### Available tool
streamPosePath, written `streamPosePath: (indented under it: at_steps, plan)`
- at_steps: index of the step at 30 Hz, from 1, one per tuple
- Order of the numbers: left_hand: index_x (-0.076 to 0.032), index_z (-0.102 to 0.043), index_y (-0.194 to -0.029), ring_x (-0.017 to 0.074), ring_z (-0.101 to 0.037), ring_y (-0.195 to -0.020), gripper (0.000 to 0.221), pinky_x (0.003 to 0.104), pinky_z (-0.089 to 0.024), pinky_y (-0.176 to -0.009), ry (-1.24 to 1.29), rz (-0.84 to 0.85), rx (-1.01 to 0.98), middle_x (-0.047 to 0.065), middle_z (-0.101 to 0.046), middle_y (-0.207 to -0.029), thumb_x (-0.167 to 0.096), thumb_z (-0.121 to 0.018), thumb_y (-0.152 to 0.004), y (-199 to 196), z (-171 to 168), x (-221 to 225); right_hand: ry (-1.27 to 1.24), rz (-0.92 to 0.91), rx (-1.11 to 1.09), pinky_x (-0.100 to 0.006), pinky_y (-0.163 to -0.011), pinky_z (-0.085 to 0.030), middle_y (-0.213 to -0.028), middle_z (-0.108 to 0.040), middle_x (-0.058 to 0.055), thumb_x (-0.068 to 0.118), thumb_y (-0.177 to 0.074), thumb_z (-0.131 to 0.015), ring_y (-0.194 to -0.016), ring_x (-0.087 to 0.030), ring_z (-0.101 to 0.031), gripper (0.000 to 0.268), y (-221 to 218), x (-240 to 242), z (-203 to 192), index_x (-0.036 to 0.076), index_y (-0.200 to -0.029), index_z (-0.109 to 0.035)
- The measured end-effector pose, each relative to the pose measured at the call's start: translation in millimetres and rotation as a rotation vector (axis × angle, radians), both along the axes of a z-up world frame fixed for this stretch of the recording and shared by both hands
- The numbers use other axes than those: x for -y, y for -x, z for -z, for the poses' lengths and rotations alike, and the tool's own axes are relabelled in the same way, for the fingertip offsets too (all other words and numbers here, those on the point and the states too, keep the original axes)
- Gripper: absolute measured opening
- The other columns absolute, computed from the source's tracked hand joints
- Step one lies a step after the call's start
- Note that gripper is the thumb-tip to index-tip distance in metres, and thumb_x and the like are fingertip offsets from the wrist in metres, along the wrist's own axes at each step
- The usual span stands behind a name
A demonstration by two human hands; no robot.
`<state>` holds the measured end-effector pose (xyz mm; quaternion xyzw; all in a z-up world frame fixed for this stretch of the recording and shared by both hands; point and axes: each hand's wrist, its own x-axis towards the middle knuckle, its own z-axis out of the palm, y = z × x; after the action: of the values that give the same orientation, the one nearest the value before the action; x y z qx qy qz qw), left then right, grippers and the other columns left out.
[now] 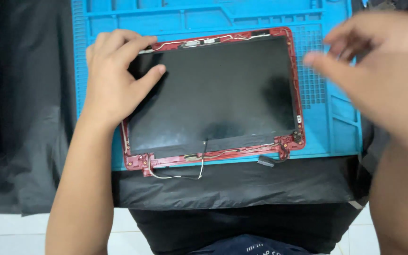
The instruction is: The person replaces a laptop screen. They align a new display panel into the red laptop lid frame, press it into place, then use a screwdriver to fasten screws at the hinge area and handle small hinge components while working on a blue repair mat.
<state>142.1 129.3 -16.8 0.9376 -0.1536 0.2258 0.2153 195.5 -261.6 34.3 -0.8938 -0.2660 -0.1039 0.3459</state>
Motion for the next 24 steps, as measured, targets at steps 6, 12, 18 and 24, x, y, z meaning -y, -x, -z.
streamPosePath:
  at_steps: [6,12,18,24]
  plan:
    - [-0.011,-0.072,-0.132,0.034,-0.048,-0.133,0.055,0.048,-0.034,-0.113,-0.098,0.08,-0.063,0.01,-0.057,-0.14,-0.037,-0.088,-0.086,2.4,-8.3,18.0,0.503,-0.005,-0.019,-0.037,-0.06,-0.054,-0.082,-0.072,-0.012,0.034,-0.073,-0.09,-0.068,-0.025,-0.07,0.04,61.3,-8.4,6.5,0.003,-0.094,-0.075]
    - [-0.012,-0.073,-0.129,0.0349,-0.048,-0.13,0.057,0.05,-0.033,-0.109,-0.158,0.058,-0.098,0.011,-0.058,-0.136,-0.036,-0.087,-0.079,1.6,-12.1,25.9,0.346,0.05,-0.084,-0.04,-0.064,-0.055,-0.089,-0.072,-0.009,0.02,-0.078,-0.083,-0.075,-0.03,-0.07,0.02,86.4,-9.0,23.6,0.005,-0.088,-0.075]
    - [-0.014,-0.074,-0.131,0.0338,-0.051,-0.129,0.058,0.048,-0.035,-0.11,-0.17,0.027,-0.131,0.01,-0.058,-0.139,-0.036,-0.088,-0.08,0.2,-6.9,21.5,0.199,-0.043,-0.09,-0.04,-0.074,-0.056,-0.093,-0.07,-0.009,0.006,-0.076,-0.077,-0.085,-0.031,-0.07,0.015,88.8,4.3,21.6,0.003,-0.089,-0.071]
    - [-0.011,-0.074,-0.131,0.0327,-0.053,-0.127,0.06,0.045,-0.041,-0.108,-0.271,0.023,-0.129,0.009,-0.059,-0.137,-0.032,-0.092,-0.078,-2.4,3.6,15.4,-0.029,0.042,-0.078,-0.033,-0.079,-0.058,-0.098,-0.073,-0.01,0.001,-0.081,-0.08,-0.09,-0.025,-0.074,0.016,80.4,42.6,27.5,0.001,-0.093,-0.07]
